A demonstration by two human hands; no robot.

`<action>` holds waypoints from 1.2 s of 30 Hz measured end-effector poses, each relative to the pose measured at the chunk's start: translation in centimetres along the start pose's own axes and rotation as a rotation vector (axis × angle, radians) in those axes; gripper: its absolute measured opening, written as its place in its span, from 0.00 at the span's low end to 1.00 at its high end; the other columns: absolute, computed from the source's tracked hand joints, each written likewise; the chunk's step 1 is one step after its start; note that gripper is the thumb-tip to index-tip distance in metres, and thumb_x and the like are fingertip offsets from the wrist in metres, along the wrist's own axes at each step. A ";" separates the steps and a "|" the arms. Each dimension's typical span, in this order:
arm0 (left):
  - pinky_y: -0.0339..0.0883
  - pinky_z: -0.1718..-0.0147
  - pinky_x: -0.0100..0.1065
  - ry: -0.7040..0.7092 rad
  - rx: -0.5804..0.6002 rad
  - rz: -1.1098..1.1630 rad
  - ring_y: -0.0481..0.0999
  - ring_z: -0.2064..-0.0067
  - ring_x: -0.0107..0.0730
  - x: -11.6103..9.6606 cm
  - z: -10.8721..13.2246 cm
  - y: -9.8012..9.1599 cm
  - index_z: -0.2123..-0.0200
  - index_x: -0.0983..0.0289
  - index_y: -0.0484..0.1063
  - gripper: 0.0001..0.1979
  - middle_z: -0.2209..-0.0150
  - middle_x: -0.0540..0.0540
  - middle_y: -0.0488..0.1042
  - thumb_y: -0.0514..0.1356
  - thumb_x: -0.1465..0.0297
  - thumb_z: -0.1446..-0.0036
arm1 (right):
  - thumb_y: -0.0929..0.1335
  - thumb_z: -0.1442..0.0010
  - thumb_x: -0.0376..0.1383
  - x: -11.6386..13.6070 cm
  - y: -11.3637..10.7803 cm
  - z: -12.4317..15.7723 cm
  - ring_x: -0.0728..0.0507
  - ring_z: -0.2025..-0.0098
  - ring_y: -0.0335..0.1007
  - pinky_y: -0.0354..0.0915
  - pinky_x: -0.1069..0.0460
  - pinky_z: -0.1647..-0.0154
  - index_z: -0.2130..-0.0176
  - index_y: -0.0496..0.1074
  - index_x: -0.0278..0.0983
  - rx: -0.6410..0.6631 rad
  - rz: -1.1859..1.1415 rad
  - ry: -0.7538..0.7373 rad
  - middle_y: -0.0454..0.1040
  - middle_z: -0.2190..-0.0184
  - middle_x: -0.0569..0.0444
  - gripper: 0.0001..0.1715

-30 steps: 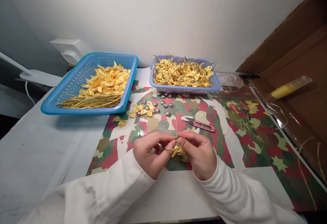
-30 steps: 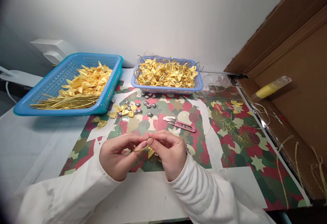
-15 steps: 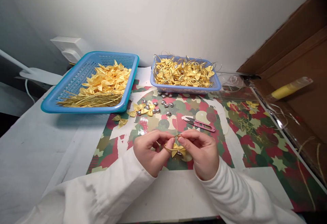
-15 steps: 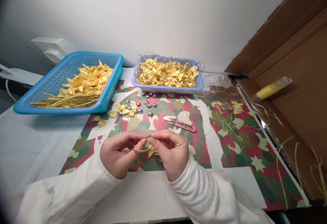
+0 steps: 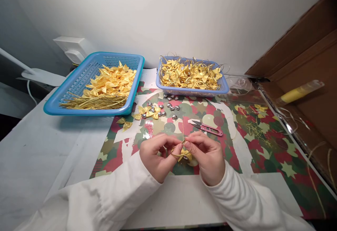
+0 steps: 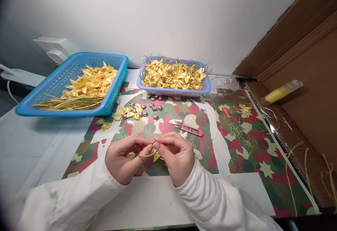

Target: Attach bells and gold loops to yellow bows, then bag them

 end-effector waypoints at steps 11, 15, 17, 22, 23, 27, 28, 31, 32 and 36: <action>0.56 0.84 0.25 0.052 0.003 -0.100 0.63 0.81 0.22 -0.3 0.0 -0.3 0.78 0.63 0.71 0.05 0.82 0.48 0.69 0.61 0.72 0.51 | 0.67 0.50 0.29 5.8 1.6 0.2 0.45 0.70 0.67 0.61 0.47 0.64 0.67 0.72 0.38 0.148 0.713 -0.483 0.74 0.73 0.54 0.07; 0.56 0.83 0.26 0.114 0.022 -0.161 0.63 0.80 0.23 -0.7 0.0 -0.2 0.78 0.63 0.70 0.05 0.83 0.48 0.68 0.60 0.72 0.50 | 0.66 0.50 0.28 5.7 1.8 -0.1 0.47 0.76 0.63 0.56 0.48 0.66 0.74 0.70 0.38 0.192 0.820 -0.490 0.72 0.80 0.57 0.06; 0.56 0.83 0.26 0.133 0.035 -0.185 0.63 0.80 0.23 -0.9 0.0 0.0 0.78 0.63 0.70 0.06 0.83 0.48 0.67 0.60 0.72 0.50 | 0.66 0.51 0.28 5.5 1.8 -0.1 0.48 0.77 0.61 0.54 0.48 0.67 0.76 0.70 0.38 0.212 0.841 -0.480 0.71 0.82 0.58 0.06; 0.58 0.82 0.27 0.141 0.056 -0.201 0.65 0.79 0.24 -1.0 0.0 0.1 0.75 0.63 0.71 0.05 0.82 0.49 0.69 0.60 0.71 0.48 | 0.66 0.50 0.28 5.5 1.7 -0.2 0.48 0.77 0.60 0.53 0.49 0.67 0.77 0.70 0.38 0.213 0.826 -0.474 0.71 0.82 0.58 0.07; 0.59 0.81 0.27 0.139 0.059 -0.196 0.66 0.79 0.24 -1.0 0.0 0.2 0.74 0.63 0.72 0.04 0.81 0.49 0.69 0.60 0.71 0.48 | 0.65 0.50 0.28 5.5 1.6 -0.2 0.48 0.77 0.60 0.54 0.48 0.67 0.77 0.70 0.38 0.209 0.817 -0.464 0.71 0.82 0.58 0.08; 0.61 0.80 0.29 0.140 0.064 -0.183 0.67 0.78 0.26 -0.9 0.1 0.3 0.71 0.62 0.74 0.02 0.80 0.50 0.72 0.60 0.71 0.49 | 0.65 0.49 0.29 5.3 1.5 -0.3 0.48 0.76 0.62 0.55 0.48 0.65 0.77 0.70 0.39 0.199 0.787 -0.429 0.72 0.81 0.58 0.08; 0.61 0.79 0.29 0.142 0.063 -0.181 0.67 0.78 0.26 -0.9 0.1 0.3 0.71 0.62 0.74 0.03 0.80 0.50 0.72 0.60 0.70 0.49 | 0.65 0.49 0.29 5.3 1.5 -0.3 0.48 0.76 0.61 0.55 0.48 0.65 0.77 0.70 0.39 0.195 0.783 -0.429 0.73 0.81 0.58 0.08; 0.62 0.79 0.29 0.138 0.057 -0.168 0.67 0.78 0.25 -0.9 0.1 0.1 0.73 0.62 0.74 0.04 0.80 0.50 0.74 0.60 0.70 0.48 | 0.66 0.49 0.29 5.2 1.5 -0.2 0.48 0.76 0.61 0.54 0.48 0.65 0.77 0.69 0.39 0.192 0.786 -0.429 0.72 0.81 0.59 0.08; 0.62 0.79 0.29 0.135 0.056 -0.161 0.67 0.79 0.25 -0.9 0.1 0.1 0.73 0.62 0.74 0.04 0.80 0.50 0.74 0.60 0.70 0.47 | 0.66 0.49 0.29 5.2 1.5 -0.2 0.49 0.76 0.61 0.54 0.48 0.65 0.77 0.69 0.39 0.192 0.794 -0.431 0.72 0.81 0.59 0.08; 0.62 0.80 0.28 0.136 0.059 -0.156 0.67 0.79 0.25 -1.0 0.1 0.0 0.74 0.62 0.74 0.05 0.80 0.50 0.74 0.60 0.69 0.47 | 0.67 0.51 0.31 5.3 1.6 0.0 0.48 0.75 0.63 0.54 0.48 0.64 0.74 0.70 0.38 0.178 0.831 -0.471 0.73 0.79 0.58 0.03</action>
Point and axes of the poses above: each hand's wrist, its own z-axis away from the middle knuckle, its own y-axis out of the palm, x = y × z, the point moved 8 cm from there along -z, towards the middle knuckle
